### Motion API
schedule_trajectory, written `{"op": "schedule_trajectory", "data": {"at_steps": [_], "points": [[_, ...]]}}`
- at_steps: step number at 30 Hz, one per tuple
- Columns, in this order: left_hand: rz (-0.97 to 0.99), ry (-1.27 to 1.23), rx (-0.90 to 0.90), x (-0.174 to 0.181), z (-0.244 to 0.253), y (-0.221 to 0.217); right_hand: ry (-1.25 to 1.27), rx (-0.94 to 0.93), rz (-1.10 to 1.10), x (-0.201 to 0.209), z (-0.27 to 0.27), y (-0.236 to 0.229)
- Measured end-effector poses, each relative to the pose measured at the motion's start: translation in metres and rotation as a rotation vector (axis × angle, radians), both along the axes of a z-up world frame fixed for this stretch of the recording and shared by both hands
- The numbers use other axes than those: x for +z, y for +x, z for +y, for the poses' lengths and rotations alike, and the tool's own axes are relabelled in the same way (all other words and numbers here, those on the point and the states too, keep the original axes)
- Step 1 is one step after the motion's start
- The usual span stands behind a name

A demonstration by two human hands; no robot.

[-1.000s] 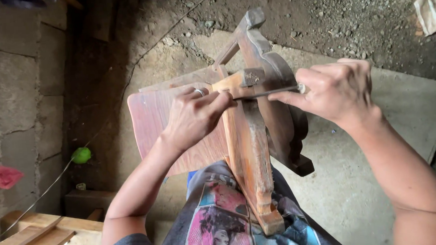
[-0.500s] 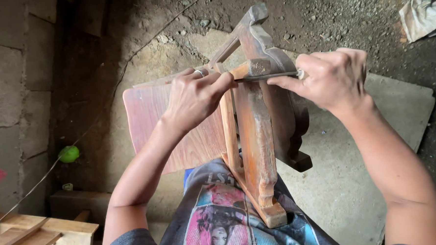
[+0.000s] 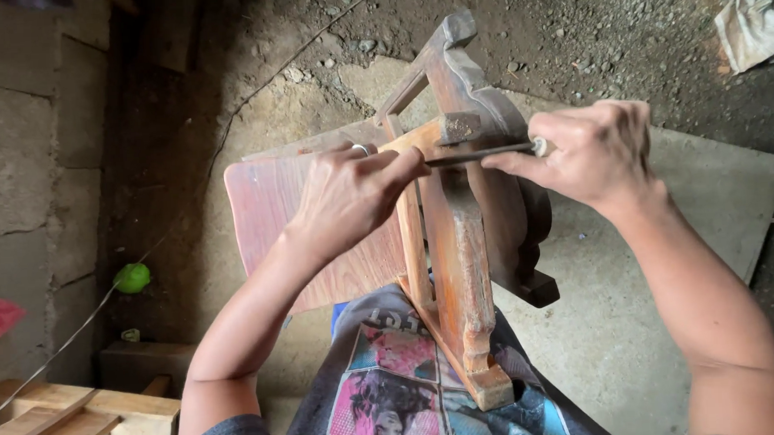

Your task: Scraping a wooden chair with a knife to refine its surface

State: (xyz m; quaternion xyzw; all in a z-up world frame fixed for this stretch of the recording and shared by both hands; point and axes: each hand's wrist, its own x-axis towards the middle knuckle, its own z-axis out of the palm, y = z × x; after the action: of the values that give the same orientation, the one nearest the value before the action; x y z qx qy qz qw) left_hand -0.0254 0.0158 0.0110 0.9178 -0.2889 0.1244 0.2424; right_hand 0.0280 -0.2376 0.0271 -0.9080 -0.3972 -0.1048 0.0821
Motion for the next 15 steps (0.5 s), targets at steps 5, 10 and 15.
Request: {"op": "schedule_trajectory", "data": {"at_steps": [5,10,15], "points": [[-0.006,0.054,-0.017,-0.003,-0.003,0.008,-0.05,-0.051,-0.038,-0.016,-0.009,0.002],[0.001,0.049,-0.026,0.01,-0.005,0.012,0.002,-0.051,-0.002,-0.009,-0.008,0.004],[0.039,0.081,-0.045,0.016,-0.007,0.001,-0.006,-0.028,0.02,-0.001,-0.011,-0.003]]}}
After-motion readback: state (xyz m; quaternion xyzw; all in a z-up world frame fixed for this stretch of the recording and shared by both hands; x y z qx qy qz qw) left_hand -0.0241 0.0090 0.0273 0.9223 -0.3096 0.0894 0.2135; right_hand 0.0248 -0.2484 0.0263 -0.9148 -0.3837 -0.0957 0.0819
